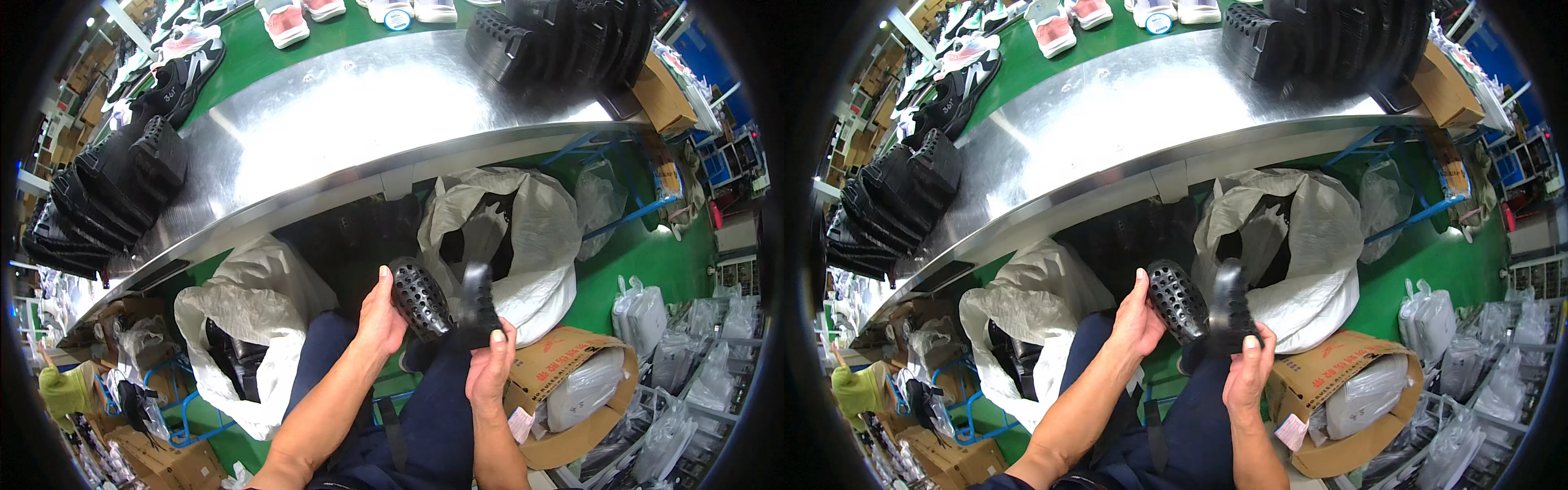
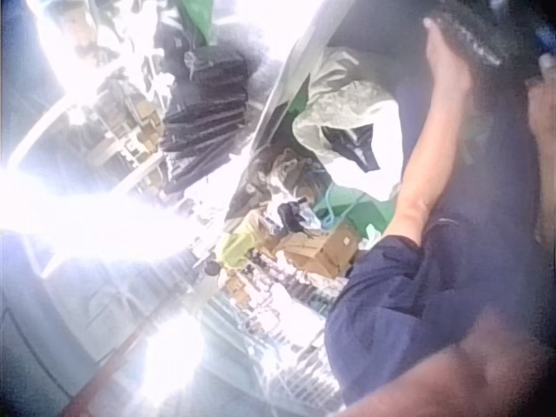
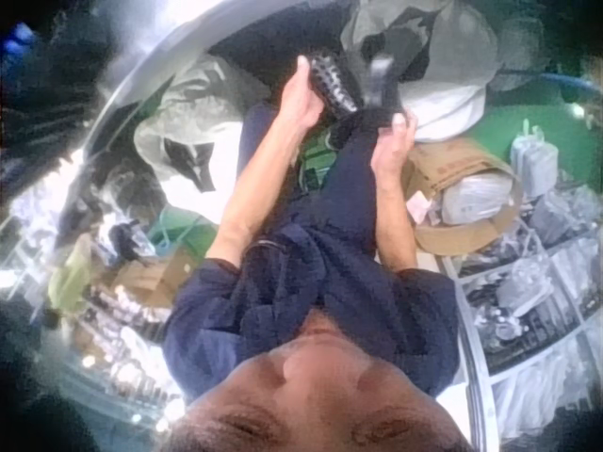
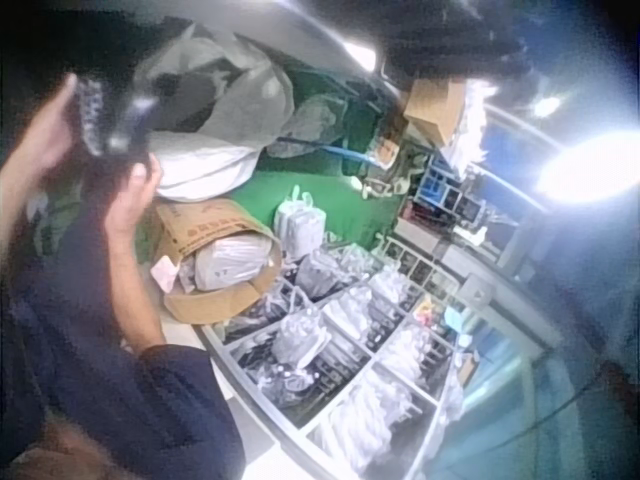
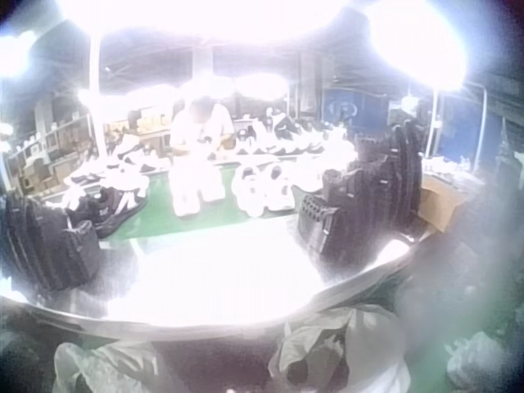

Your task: The person takes shoe components out of a white bag, turns them over and handles them by hand, and arranges them inside the bag.

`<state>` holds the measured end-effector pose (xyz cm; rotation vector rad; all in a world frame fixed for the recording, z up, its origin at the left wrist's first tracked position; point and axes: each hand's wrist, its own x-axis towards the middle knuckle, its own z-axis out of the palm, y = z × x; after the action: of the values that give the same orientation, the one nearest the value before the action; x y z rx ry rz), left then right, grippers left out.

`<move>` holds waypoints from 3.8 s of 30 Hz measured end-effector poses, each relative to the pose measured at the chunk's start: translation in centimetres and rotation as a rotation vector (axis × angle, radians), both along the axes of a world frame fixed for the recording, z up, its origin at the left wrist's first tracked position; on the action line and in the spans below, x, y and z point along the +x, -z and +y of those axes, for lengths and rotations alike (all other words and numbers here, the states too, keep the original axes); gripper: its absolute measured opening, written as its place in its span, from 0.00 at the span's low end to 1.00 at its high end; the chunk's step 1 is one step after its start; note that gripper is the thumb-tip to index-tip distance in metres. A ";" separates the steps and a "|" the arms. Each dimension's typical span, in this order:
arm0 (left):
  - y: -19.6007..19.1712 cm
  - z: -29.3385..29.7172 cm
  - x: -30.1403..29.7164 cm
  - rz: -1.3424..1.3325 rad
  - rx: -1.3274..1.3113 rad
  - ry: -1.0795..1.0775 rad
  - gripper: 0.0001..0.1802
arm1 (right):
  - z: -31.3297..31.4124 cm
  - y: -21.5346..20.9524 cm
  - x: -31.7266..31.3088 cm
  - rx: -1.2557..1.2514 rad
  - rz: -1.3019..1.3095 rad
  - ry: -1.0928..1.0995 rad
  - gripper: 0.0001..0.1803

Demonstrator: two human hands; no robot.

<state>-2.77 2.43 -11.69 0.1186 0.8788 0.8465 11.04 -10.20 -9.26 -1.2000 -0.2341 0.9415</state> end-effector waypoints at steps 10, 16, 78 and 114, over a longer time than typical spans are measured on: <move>-1.1 0.3 -0.7 -0.118 -0.122 0.023 0.33 | -0.3 -1.9 1.5 0.036 -0.025 -0.009 0.24; -1.1 -0.6 0.1 0.022 0.054 0.075 0.16 | 0.3 -1.4 -0.7 -0.045 -0.512 -0.239 0.29; 30.1 15.0 23.5 0.708 0.580 1.324 0.18 | 19.3 39.1 34.3 -1.272 -2.557 -0.368 0.16; 26.2 20.5 31.7 -0.007 0.212 1.132 0.45 | 15.0 25.3 29.4 -0.351 -0.762 -0.577 0.39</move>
<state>28.89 22.93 -37.86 0.7215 0.5673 -0.1315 40.40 4.85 -34.56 -1.8395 -1.1037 0.9951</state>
